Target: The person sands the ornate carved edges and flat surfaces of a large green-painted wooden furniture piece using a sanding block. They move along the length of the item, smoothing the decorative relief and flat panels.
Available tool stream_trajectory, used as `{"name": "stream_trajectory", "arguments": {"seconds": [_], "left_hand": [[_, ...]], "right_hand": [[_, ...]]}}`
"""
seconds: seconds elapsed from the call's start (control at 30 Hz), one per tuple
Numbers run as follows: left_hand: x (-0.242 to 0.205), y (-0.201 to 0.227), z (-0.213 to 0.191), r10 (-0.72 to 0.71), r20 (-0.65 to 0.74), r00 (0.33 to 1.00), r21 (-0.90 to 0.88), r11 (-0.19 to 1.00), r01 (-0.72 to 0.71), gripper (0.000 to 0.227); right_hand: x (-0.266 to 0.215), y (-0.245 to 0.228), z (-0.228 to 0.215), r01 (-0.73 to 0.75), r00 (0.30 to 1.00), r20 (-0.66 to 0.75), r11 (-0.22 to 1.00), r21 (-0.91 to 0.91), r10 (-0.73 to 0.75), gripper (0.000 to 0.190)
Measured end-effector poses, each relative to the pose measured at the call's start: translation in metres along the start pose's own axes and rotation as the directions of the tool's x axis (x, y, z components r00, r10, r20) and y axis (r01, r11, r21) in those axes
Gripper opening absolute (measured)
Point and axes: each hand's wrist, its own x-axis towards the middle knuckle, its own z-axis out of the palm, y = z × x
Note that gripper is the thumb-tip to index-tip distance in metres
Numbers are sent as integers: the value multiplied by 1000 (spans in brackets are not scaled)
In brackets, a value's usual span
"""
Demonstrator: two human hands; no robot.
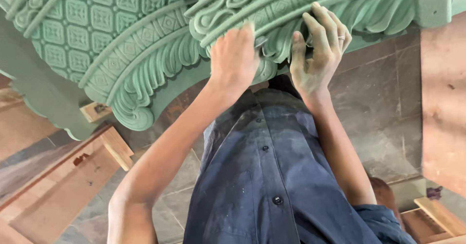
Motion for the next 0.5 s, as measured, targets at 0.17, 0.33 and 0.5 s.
{"name": "stream_trajectory", "arguments": {"seconds": [0.17, 0.33, 0.5], "left_hand": [[7, 5, -12, -60, 205, 977, -8, 998, 63, 21], [9, 5, -13, -31, 95, 995, -51, 998, 36, 22], [7, 8, -13, -40, 81, 996, -64, 997, 45, 22]], "right_hand": [[8, 2, 4, 27, 998, -52, 999, -20, -28, 28], [4, -1, 3, 46, 998, -51, 998, -35, -48, 30], [7, -1, 3, 78, 994, -74, 995, -61, -82, 31]]}}
